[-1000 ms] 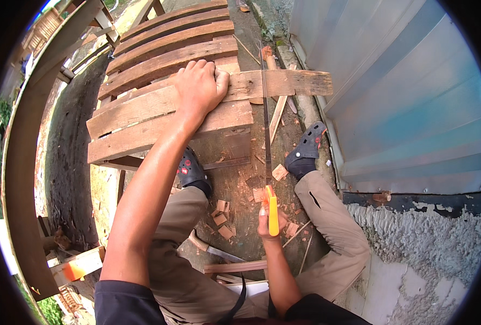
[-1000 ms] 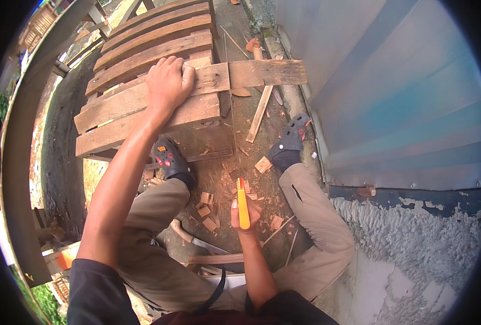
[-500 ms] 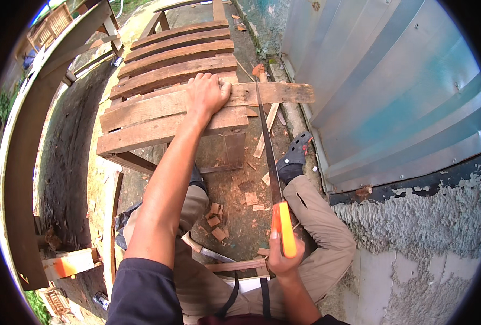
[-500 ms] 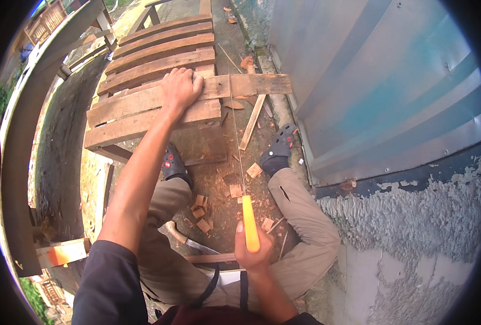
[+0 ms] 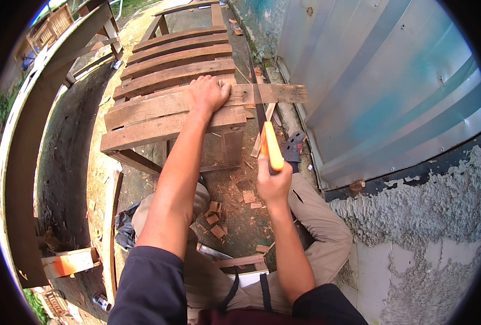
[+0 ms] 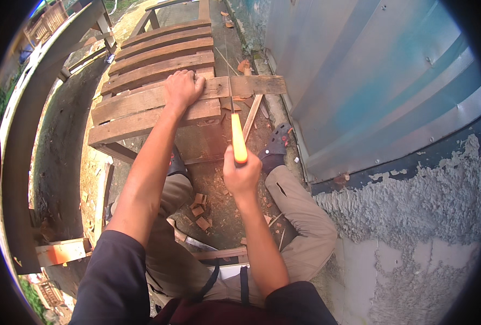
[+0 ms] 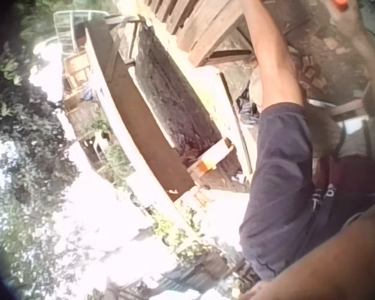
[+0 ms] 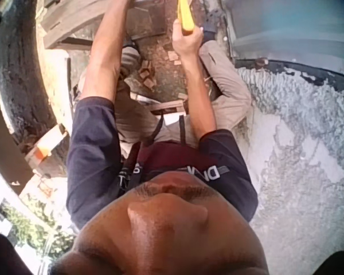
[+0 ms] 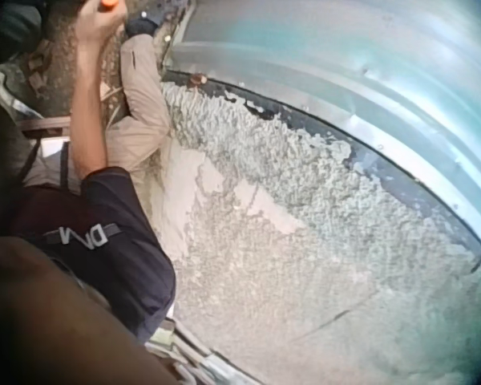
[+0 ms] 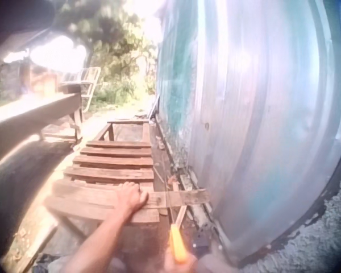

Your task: The person sits on the ground and uses a hand saw to cut a wooden plank that is part of a wooden pallet. The person holds the plank steady with one hand and saws with the other, producing sawdust as the cut progresses.

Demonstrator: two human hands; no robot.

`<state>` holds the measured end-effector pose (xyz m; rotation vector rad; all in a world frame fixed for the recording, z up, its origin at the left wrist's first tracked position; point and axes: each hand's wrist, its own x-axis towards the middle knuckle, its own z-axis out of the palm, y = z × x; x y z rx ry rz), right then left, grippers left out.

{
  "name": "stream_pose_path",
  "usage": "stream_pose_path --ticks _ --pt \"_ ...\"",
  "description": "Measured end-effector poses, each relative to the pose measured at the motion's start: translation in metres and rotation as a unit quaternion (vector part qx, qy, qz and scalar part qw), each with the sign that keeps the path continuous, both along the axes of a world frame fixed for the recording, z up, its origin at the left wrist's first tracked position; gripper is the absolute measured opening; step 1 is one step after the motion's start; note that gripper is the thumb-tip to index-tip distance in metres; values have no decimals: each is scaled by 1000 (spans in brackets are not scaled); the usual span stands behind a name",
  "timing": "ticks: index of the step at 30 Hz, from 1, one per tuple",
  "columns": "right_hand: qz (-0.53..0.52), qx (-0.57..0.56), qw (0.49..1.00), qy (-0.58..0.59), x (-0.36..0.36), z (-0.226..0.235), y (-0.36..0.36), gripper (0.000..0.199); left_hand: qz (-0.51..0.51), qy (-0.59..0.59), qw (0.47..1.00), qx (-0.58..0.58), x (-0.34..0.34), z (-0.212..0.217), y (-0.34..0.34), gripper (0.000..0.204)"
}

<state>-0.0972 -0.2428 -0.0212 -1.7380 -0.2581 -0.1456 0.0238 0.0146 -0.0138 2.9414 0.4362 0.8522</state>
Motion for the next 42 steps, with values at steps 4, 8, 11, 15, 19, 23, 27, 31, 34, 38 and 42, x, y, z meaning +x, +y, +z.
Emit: stream_pose_path --ticks 4,8,11,15,19,23,27,31,34,38,42 --pt "21 -46 999 15 -114 -13 -65 18 -12 -13 1000 -6 -2 -4 1 43" --pt "34 -56 998 16 -137 -10 -85 15 -2 -21 1000 12 -5 -8 4 42" --pt "30 11 996 80 -67 -3 -43 19 0 -1 1000 0 -6 -5 -1 46" --pt "-17 -15 1000 -1 61 22 43 30 -12 9 1000 -14 2 -2 -3 48" --pt "-11 -27 1000 6 70 32 46 28 4 29 999 -12 3 1 -3 53" --pt "-1 -24 1000 11 -32 -12 -16 25 -2 12 1000 -2 -1 -1 3 46" --pt "35 -80 996 -13 -131 -17 -83 17 -14 9 1000 -11 -2 -3 1 46" --pt "36 -18 997 67 -134 -10 -78 19 -10 -13 1000 -10 -4 -5 3 46" --pt "8 37 997 64 -54 -7 -32 24 -12 -23 1000 7 -3 -6 -3 45" --pt "-20 5 999 -33 74 12 42 30 -19 -18 1000 6 8 -3 -9 45" --pt "-13 -3 1000 -22 53 14 42 29 13 39 999 -4 4 -1 -2 52"
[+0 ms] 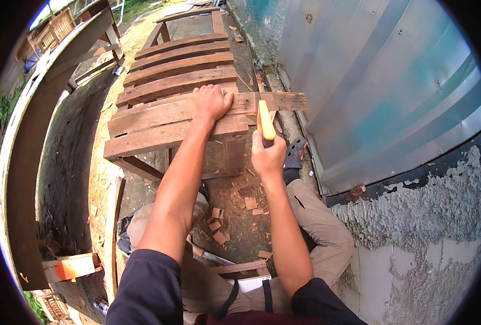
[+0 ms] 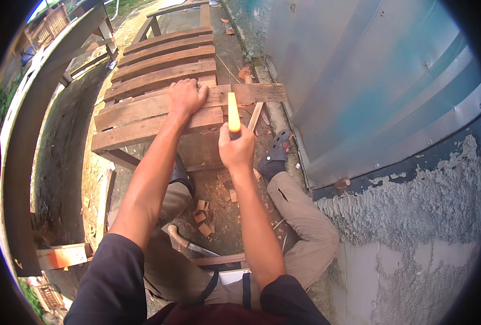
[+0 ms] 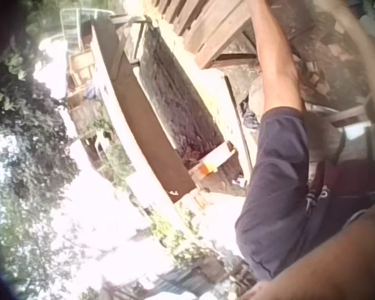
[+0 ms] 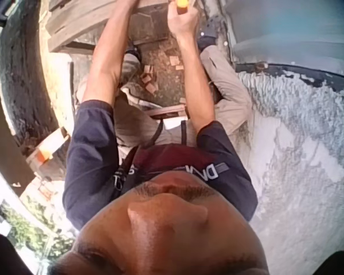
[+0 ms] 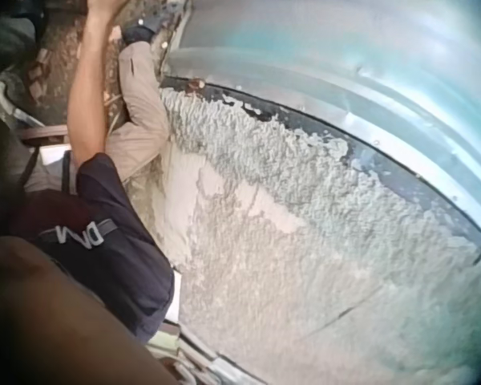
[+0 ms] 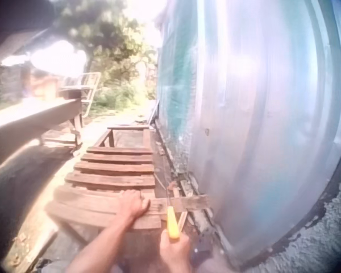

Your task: The person sits on the ground and uses a hand saw to cut a wooden plank that is part of a wooden pallet. The person holds the plank steady with one hand and saws with the other, producing sawdust as the cut progresses.

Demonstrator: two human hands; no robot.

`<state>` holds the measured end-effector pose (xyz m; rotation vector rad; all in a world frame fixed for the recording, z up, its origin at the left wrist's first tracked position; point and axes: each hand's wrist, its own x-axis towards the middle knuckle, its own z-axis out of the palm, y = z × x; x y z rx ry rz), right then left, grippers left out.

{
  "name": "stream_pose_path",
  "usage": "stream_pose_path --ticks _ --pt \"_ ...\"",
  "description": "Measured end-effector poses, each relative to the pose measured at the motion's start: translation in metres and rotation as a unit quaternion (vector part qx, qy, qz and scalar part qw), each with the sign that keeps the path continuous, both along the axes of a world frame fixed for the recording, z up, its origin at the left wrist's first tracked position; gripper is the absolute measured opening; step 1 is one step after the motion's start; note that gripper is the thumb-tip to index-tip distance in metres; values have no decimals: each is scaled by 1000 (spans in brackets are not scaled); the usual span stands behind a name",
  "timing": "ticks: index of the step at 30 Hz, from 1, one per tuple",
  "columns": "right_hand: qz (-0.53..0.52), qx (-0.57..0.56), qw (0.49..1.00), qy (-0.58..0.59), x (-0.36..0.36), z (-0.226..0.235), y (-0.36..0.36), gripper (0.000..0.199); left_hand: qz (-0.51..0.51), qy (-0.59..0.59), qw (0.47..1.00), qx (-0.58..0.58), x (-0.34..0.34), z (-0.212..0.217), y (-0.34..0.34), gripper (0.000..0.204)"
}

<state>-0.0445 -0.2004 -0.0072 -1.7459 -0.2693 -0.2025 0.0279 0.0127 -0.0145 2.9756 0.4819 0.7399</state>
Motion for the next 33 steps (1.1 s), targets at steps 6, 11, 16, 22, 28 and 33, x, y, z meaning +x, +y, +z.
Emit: stream_pose_path --ticks 6,11,16,22,28,33 --pt "38 -53 998 10 -164 -47 -110 13 -19 -56 998 14 -4 3 1 45" --pt "55 -56 996 44 -180 -10 -116 10 -15 -85 996 19 -8 -8 2 41" --pt "28 40 997 66 -33 -15 -36 29 -21 -83 996 15 -1 0 3 43" --pt "9 -17 999 31 4 -1 -4 33 -6 -36 999 0 0 -3 -1 50" --pt "65 -75 995 34 -157 -53 -120 13 -10 -41 999 -6 -9 -7 3 54" --pt "38 -40 994 91 -189 -72 -139 16 -14 -50 999 -1 -7 -4 0 50"
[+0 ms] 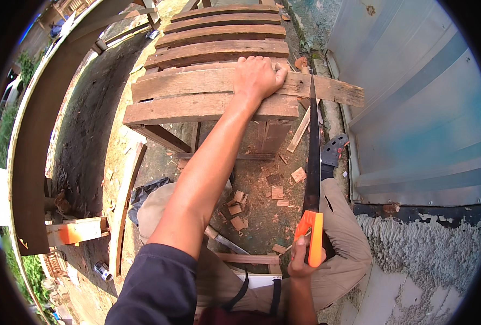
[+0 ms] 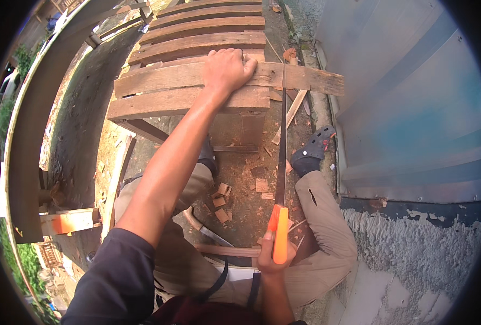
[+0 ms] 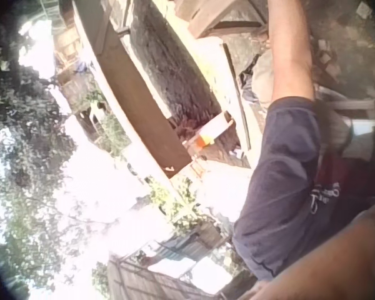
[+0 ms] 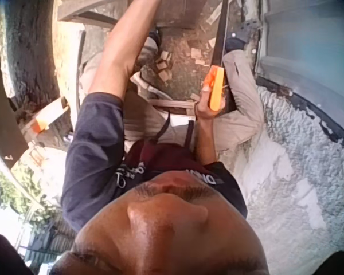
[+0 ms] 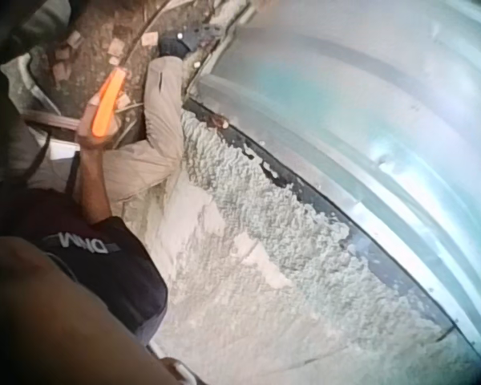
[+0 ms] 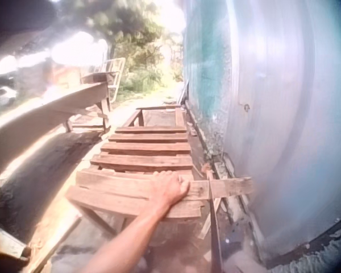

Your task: The person sits on the ground and uses a hand saw to cut a wooden plank that is part of a wooden pallet. The person holds the plank steady with one hand and saws with the other, producing sawdust as the cut progresses.

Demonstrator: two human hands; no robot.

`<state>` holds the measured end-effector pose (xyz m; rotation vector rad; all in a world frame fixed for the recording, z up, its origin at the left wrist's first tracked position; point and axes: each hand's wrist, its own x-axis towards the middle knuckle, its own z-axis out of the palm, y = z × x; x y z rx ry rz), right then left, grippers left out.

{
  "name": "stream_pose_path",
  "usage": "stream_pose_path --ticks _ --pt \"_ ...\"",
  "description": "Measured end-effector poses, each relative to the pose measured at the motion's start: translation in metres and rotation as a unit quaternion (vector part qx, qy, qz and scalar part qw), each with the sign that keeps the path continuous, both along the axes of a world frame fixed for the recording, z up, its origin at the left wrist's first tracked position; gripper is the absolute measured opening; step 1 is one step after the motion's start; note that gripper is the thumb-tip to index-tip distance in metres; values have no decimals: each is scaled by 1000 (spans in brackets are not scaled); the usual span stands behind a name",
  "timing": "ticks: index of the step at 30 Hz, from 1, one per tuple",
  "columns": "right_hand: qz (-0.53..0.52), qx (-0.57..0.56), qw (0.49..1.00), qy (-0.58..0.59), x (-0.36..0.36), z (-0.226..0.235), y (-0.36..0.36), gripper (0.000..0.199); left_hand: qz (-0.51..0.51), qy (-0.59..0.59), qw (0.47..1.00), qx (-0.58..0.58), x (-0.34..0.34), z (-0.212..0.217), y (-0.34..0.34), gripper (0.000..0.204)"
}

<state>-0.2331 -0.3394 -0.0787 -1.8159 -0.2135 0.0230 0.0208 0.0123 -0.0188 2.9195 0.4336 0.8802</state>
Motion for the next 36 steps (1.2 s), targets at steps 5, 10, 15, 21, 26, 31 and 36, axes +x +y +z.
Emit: stream_pose_path --ticks 5,10,15,21,26,31,36 --pt "-12 63 998 16 37 7 12 25 10 -16 1000 -8 3 -3 -2 52" --pt "-22 87 995 40 40 12 12 27 -28 -13 999 -13 -5 -5 8 50" --pt "3 74 997 19 44 -4 8 28 5 -50 998 43 -44 -3 61 55" --pt "11 72 997 18 45 2 12 27 14 -9 1000 17 -117 1 121 85" --pt "0 92 995 40 42 -6 15 28 27 41 999 2 -125 7 116 98" --pt "-3 120 992 40 40 -4 17 25 45 12 999 -1 -121 7 109 98" --pt "-5 53 999 -14 39 -2 20 23 52 5 999 1 -121 5 103 93"
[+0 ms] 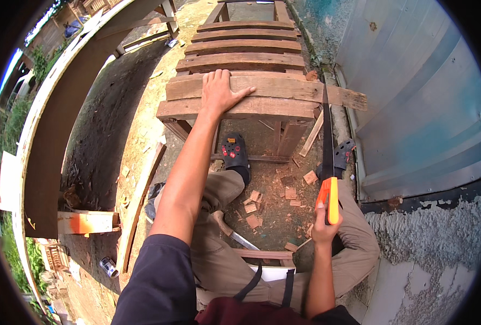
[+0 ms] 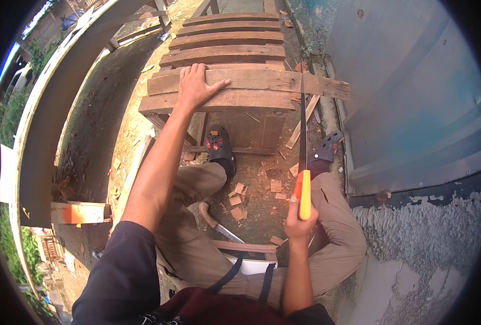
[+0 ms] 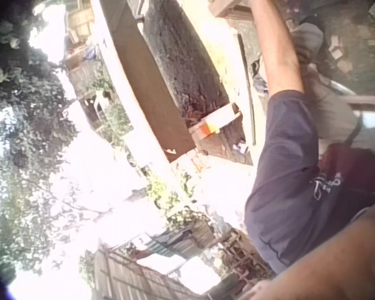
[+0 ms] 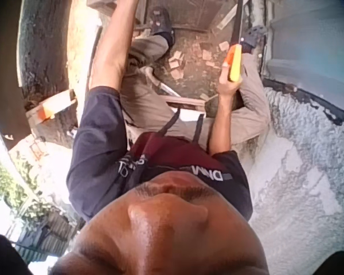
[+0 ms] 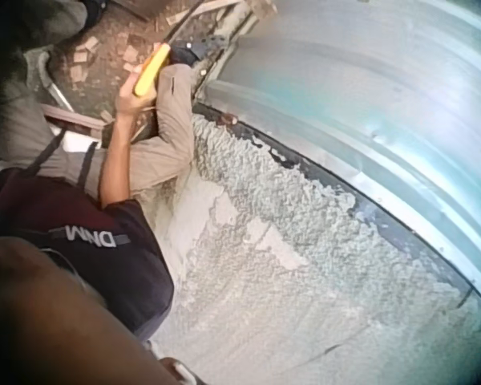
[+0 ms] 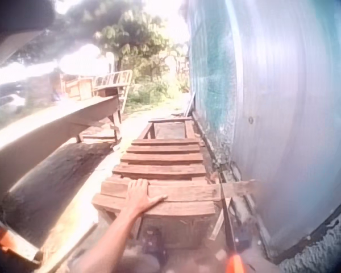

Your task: The person sits on the ground and uses a hand saw to cut a wooden plank that is part of a wooden pallet. The person holds the plank steady with one hand and saws with the other, producing sawdust as the cut progresses.

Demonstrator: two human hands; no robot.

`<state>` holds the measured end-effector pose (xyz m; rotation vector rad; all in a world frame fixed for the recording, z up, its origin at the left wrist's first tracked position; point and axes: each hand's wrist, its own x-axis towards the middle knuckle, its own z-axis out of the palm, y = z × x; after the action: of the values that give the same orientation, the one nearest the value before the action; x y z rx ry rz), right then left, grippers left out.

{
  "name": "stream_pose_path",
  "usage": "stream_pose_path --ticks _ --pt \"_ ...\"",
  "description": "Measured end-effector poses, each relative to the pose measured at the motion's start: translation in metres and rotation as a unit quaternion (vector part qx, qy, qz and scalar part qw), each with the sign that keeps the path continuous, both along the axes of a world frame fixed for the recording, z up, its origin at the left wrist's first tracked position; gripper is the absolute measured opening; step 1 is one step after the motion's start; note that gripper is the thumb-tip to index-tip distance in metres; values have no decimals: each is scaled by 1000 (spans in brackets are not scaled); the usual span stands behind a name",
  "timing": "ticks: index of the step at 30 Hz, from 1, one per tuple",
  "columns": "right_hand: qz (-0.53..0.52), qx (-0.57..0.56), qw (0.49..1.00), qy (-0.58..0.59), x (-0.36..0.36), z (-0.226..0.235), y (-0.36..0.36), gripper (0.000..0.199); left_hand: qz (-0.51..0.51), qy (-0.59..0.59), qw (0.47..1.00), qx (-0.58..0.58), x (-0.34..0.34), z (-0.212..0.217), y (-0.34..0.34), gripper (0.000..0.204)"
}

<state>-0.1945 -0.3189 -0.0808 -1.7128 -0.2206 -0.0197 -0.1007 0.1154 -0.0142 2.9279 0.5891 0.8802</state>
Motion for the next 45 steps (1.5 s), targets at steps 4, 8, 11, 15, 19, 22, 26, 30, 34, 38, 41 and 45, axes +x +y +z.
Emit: stream_pose_path --ticks 4,8,11,15,19,22,26,30,34,38,41,45 --pt "18 -5 1000 -6 3 13 1 23 21 16 1000 -12 23 0 -28 84" --pt "18 -2 1000 -25 3 23 1 21 -48 -49 997 -19 59 -17 -97 76" --pt "12 -7 1000 -18 4 35 0 19 11 -68 997 -34 71 -23 -129 74" --pt "5 10 999 -34 23 42 12 19 6 -49 998 -46 67 -23 -130 68" --pt "3 8 999 -53 91 48 62 26 20 -53 998 -38 68 -24 -131 64" --pt "-23 27 993 -114 150 52 102 27 18 -54 997 -42 74 -17 -132 63" --pt "-27 20 993 -109 161 51 116 27 20 -57 997 -50 74 -18 -135 64" --pt "7 4 997 -74 122 39 89 24 38 -40 998 -41 67 -20 -125 71" --pt "-24 32 994 -101 40 7 34 19 39 1 997 -69 68 -11 -135 84" --pt "-1 -27 994 -105 33 -1 24 13 31 -38 996 -78 69 -18 -132 87" --pt "12 -42 988 -149 53 -7 26 12 20 -60 994 -84 72 -20 -131 86" --pt "32 -49 988 -145 57 -25 19 14 17 -59 993 -97 76 -17 -134 88"
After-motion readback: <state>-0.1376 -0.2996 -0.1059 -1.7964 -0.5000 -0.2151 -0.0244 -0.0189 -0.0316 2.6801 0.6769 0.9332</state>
